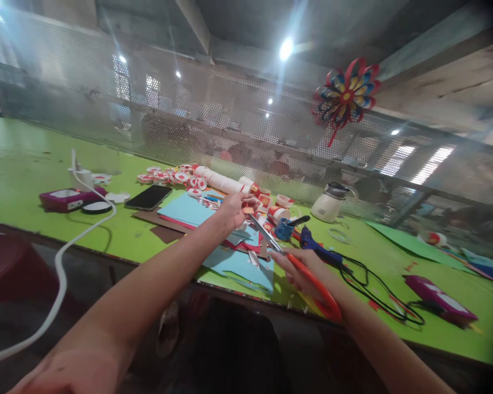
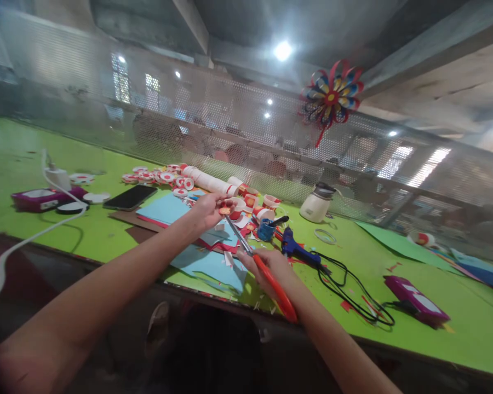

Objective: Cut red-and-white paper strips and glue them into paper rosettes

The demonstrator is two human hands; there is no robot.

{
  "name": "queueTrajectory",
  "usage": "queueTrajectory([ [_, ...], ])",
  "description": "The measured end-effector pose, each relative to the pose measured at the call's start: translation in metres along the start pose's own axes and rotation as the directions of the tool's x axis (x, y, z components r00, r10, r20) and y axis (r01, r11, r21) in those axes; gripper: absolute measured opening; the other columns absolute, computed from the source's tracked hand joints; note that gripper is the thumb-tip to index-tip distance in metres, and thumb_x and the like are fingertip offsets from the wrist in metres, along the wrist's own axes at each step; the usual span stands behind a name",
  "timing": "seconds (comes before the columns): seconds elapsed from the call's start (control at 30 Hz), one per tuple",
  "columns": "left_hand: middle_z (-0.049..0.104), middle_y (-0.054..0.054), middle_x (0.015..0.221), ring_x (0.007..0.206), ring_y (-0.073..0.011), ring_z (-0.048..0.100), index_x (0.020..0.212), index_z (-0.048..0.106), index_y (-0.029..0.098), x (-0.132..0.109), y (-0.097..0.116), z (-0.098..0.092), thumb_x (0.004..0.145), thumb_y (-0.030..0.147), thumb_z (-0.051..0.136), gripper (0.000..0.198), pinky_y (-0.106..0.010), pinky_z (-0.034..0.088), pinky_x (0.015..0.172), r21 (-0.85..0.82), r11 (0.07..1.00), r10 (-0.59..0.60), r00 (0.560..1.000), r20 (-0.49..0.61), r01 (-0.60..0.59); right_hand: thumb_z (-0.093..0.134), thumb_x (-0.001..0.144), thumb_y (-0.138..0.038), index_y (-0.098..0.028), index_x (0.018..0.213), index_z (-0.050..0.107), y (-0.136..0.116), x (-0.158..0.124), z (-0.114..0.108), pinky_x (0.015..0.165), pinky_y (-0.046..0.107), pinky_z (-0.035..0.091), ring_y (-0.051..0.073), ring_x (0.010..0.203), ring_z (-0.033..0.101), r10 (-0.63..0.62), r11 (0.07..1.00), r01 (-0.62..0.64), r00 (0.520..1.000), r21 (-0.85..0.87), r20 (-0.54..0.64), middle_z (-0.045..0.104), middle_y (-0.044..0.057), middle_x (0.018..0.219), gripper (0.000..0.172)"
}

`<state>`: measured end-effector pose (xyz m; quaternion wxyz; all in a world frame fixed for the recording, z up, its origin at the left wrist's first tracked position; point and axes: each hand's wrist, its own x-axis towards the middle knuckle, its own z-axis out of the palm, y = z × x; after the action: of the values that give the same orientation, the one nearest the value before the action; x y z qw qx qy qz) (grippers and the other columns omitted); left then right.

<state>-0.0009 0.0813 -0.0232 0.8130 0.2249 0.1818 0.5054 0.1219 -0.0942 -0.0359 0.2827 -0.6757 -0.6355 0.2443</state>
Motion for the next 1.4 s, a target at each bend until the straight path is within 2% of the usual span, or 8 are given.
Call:
queueTrajectory([
  [0.1,0.054,-0.002,0.056,0.048,-0.0112,0.055,0.085,0.053,0.009,0.0,-0.002,-0.002,0.069,-0.008,0.037,0.029,-0.022,0.049,0.049,0.103,0.995,-0.01,1.0,0.019,0.008,0.047,0.08,-0.057,-0.021,0.056,0.041,0.008,-0.002,-0.002,0.041,0.023,0.03,0.012,0.045,0.039,-0.096,0.989,0.093,0.995,-0.115,-0.025,0.04,-0.003,0.049,0.043],
  [0.23,0.059,-0.006,0.062,0.055,-0.0158,0.062,0.089,0.051,0.009,0.0,-0.007,-0.005,0.058,-0.014,0.035,0.043,-0.026,0.051,0.052,0.211,0.977,-0.023,0.997,0.07,0.008,0.049,0.081,-0.049,-0.019,0.058,0.05,0.014,-0.003,-0.006,0.045,0.024,0.027,0.012,0.049,0.038,-0.183,0.956,0.173,0.983,-0.239,-0.021,0.038,-0.004,0.051,0.038],
  [0.37,0.062,-0.009,0.065,0.062,-0.0203,0.065,0.09,0.05,0.009,-0.003,-0.011,-0.005,0.054,-0.014,0.035,0.046,-0.03,0.051,0.056,0.273,0.962,-0.016,0.993,0.114,-0.015,0.05,0.082,-0.045,-0.017,0.063,0.059,0.015,-0.005,-0.009,0.045,0.023,0.027,0.011,0.049,0.039,-0.188,0.945,0.171,0.981,-0.278,-0.038,0.042,-0.004,0.052,0.035],
  [0.47,0.065,-0.008,0.067,0.065,-0.0192,0.065,0.089,0.051,0.01,-0.005,-0.012,-0.005,0.052,-0.012,0.035,0.046,-0.031,0.051,0.062,0.354,0.93,0.033,0.985,0.17,-0.093,0.049,0.083,-0.046,-0.018,0.071,0.066,0.017,-0.006,-0.011,0.046,0.023,0.031,0.013,0.05,0.046,-0.193,0.927,0.177,0.981,-0.33,-0.016,0.052,-0.002,0.054,0.035],
  [0.63,0.066,-0.006,0.065,0.065,-0.0155,0.063,0.08,0.055,0.012,-0.007,-0.011,-0.006,0.059,-0.008,0.038,0.033,-0.029,0.048,0.068,0.582,0.772,0.166,0.965,0.204,-0.256,0.046,0.082,-0.054,-0.018,0.097,0.07,0.027,-0.008,-0.019,0.059,0.029,0.043,0.024,0.07,0.064,-0.115,0.856,0.085,0.993,-0.509,-0.028,0.07,0.008,0.076,0.045],
  [0.77,0.064,-0.004,0.064,0.063,-0.0147,0.062,0.084,0.053,0.013,-0.004,-0.009,-0.006,0.062,-0.01,0.038,0.034,-0.034,0.049,0.072,0.544,0.793,0.158,0.955,0.252,-0.275,0.043,0.083,-0.057,-0.016,0.106,0.067,0.038,-0.013,-0.029,0.072,0.035,0.046,0.032,0.09,0.065,-0.048,0.765,-0.013,0.996,-0.644,-0.078,0.072,0.016,0.095,0.053],
  [1.07,0.061,-0.003,0.062,0.061,-0.014,0.064,0.094,0.044,0.014,0.002,0.0,-0.006,0.073,-0.008,0.036,0.032,-0.037,0.051,0.075,0.434,0.837,0.222,0.931,0.289,-0.334,0.045,0.082,-0.054,-0.016,0.119,0.061,0.066,-0.012,-0.055,0.074,0.038,0.047,0.035,0.097,0.064,0.076,0.671,-0.153,0.987,-0.725,-0.139,0.07,0.017,0.103,0.055],
  [1.4,0.065,-0.012,0.07,0.068,-0.0195,0.065,0.088,0.052,0.01,-0.009,0.0,-0.004,0.078,0.0,0.039,0.019,-0.037,0.05,0.072,0.537,0.807,0.012,0.916,0.401,-0.246,0.05,0.081,-0.047,-0.016,0.121,0.06,0.077,-0.008,-0.057,0.076,0.036,0.046,0.034,0.1,0.062,0.077,0.693,-0.125,0.992,-0.71,-0.099,0.069,0.017,0.106,0.051],
])
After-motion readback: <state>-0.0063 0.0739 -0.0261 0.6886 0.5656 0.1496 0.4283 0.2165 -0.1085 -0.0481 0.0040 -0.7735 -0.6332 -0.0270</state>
